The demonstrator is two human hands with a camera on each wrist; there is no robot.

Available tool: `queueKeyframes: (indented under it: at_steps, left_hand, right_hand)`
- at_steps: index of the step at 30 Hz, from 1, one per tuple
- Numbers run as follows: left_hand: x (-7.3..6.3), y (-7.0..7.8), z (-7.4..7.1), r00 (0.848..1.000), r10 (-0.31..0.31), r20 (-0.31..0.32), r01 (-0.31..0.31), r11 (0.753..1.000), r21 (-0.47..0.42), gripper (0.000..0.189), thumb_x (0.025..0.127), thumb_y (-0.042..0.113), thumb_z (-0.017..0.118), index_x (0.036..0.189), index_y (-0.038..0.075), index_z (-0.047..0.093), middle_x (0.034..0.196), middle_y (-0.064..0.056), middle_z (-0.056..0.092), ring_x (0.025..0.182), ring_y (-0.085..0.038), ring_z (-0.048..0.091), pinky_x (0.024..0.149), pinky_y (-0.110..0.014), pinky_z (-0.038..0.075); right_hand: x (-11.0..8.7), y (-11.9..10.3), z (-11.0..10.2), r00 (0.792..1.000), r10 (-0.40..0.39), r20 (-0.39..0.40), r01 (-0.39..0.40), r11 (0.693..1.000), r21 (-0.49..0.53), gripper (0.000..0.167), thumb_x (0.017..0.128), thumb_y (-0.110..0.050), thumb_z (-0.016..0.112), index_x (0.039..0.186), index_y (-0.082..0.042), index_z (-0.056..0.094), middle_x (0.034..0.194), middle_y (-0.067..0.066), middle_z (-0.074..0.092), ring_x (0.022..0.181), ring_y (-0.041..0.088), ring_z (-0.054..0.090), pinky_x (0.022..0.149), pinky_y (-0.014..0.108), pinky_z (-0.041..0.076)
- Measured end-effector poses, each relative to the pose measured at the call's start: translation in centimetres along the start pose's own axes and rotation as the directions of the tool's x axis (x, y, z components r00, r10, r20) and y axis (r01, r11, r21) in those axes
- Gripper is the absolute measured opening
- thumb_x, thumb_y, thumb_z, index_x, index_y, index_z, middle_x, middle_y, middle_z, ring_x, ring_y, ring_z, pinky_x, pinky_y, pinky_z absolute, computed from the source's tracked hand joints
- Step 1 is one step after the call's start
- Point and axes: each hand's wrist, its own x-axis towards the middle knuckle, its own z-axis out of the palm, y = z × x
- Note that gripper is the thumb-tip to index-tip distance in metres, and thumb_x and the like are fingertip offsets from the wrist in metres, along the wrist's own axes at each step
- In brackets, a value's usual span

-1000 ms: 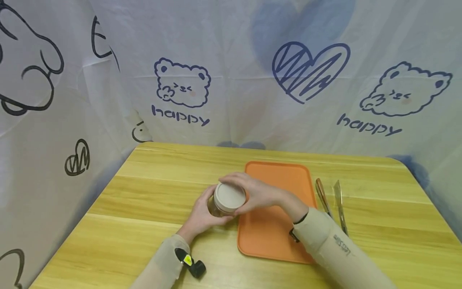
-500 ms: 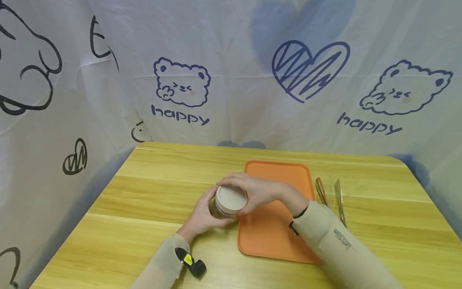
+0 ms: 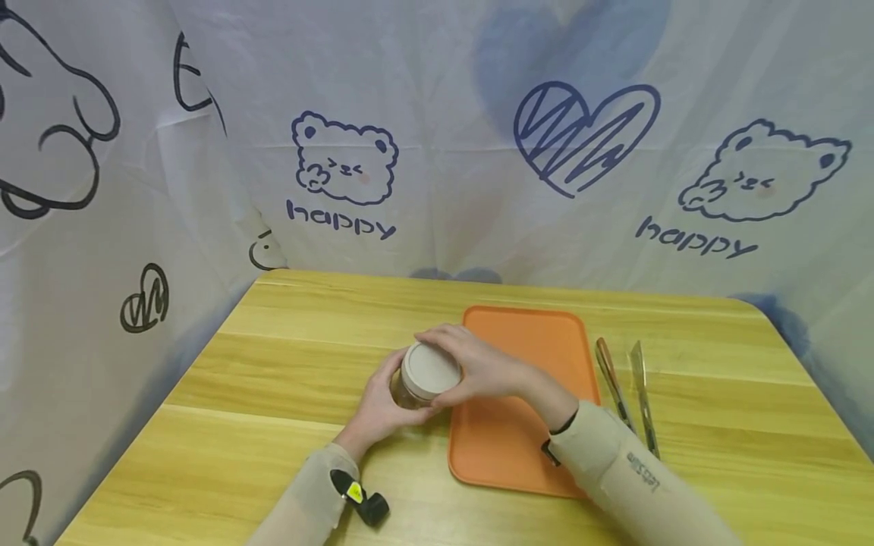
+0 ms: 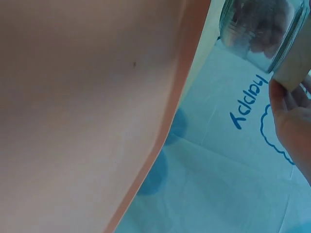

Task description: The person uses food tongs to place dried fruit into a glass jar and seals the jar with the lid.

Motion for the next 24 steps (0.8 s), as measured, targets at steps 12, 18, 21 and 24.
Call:
queueKeyframes:
  at_steps: [12, 18, 21, 24]
  left_hand:
    - [0.0, -0.3, 0.1, 0.995, 0.042, -0.085, -0.036, 0.997, 0.067, 0.087, 0.059, 0.014, 0.089, 0.136, 0.013, 0.048, 0.127, -0.005, 0.054, 0.116, -0.024, 0.048, 0.103, -0.054, 0.033]
    - [-0.1, -0.4, 0.0, 0.994, 0.044, -0.095, -0.038, 0.997, 0.069, 0.088, 0.058, 0.014, 0.089, 0.136, 0.013, 0.048, 0.128, -0.005, 0.053, 0.118, -0.025, 0.048, 0.104, -0.054, 0.032]
    - [-0.1, -0.5, 0.0, 0.996, 0.044, -0.08, -0.039, 0.997, 0.064, 0.088, 0.058, 0.013, 0.089, 0.136, 0.014, 0.048, 0.129, -0.004, 0.053, 0.119, -0.025, 0.047, 0.105, -0.053, 0.032]
    - [-0.1, -0.5, 0.0, 0.997, 0.048, -0.053, -0.045, 0.998, 0.05, 0.087, 0.06, 0.012, 0.089, 0.136, 0.015, 0.048, 0.129, -0.004, 0.053, 0.12, -0.023, 0.047, 0.105, -0.051, 0.032]
  right_hand:
    - [0.1, -1.2, 1.2, 0.982, 0.135, -0.128, -0.137, 0.99, -0.009, 0.092, 0.07, -0.032, 0.085, 0.143, -0.002, 0.038, 0.138, 0.011, 0.042, 0.12, 0.024, 0.041, 0.09, 0.038, 0.047]
    - [0.0, -1.3, 1.7, 0.977, 0.151, -0.147, -0.155, 0.988, -0.013, 0.095, 0.071, -0.036, 0.084, 0.145, -0.003, 0.035, 0.138, 0.011, 0.042, 0.12, 0.024, 0.041, 0.09, 0.038, 0.047]
    - [-0.1, -1.0, 1.6, 0.983, 0.12, -0.141, -0.123, 0.992, -0.006, 0.099, 0.07, -0.038, 0.085, 0.146, -0.004, 0.033, 0.139, 0.011, 0.041, 0.121, 0.023, 0.04, 0.092, 0.038, 0.046]
    - [-0.3, -0.6, 1.4, 0.991, 0.073, -0.115, -0.073, 0.997, 0.006, 0.098, 0.069, -0.037, 0.086, 0.146, -0.005, 0.034, 0.139, 0.009, 0.04, 0.122, 0.022, 0.039, 0.093, 0.038, 0.045]
